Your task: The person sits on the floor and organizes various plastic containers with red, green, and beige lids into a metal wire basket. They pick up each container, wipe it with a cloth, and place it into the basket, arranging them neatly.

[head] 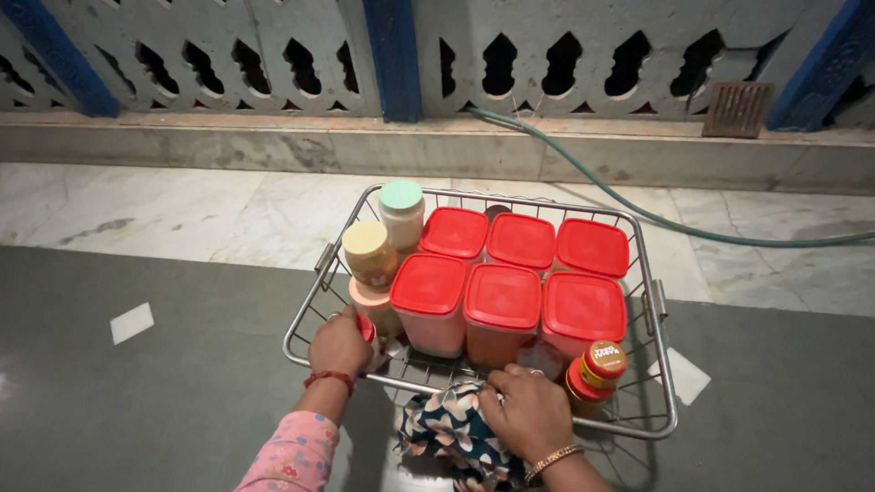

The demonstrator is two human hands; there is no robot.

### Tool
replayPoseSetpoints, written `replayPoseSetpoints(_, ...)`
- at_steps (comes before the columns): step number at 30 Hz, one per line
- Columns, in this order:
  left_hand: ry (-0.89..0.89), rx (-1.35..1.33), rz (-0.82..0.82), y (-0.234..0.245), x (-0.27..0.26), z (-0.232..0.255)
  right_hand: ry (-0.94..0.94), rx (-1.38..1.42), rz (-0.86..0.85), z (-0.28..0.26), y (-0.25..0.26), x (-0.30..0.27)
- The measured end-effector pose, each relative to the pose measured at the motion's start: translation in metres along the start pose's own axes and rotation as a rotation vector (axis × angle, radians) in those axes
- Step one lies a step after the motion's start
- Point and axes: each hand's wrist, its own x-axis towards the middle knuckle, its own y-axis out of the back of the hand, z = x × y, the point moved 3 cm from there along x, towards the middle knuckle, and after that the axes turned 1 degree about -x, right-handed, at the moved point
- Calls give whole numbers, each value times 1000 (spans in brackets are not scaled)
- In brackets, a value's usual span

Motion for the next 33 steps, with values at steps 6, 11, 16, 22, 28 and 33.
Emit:
replayPoseSetpoints(6,13,20,-94,12,-7,7,-15,12,-11,0,1,1)
replayPoseSetpoints(11,-10,29,-85,14,-8,10,-4,18,-17,-1,2,1)
replayPoseSetpoints(16,0,31,-78,10,-7,8,-13,17,-14,-1,2,1)
replayPoseSetpoints(22,-267,-236,285,19,-37,29,37,-8,111,-6,4,-4)
replayPoseSetpoints(28,-640,-518,-279,-33,-77,114,21,-19,108,1,-3,-2)
replayPoseSetpoints(33,-718,-944,-624,-66,-67,150,80,63,349,1,4,-9)
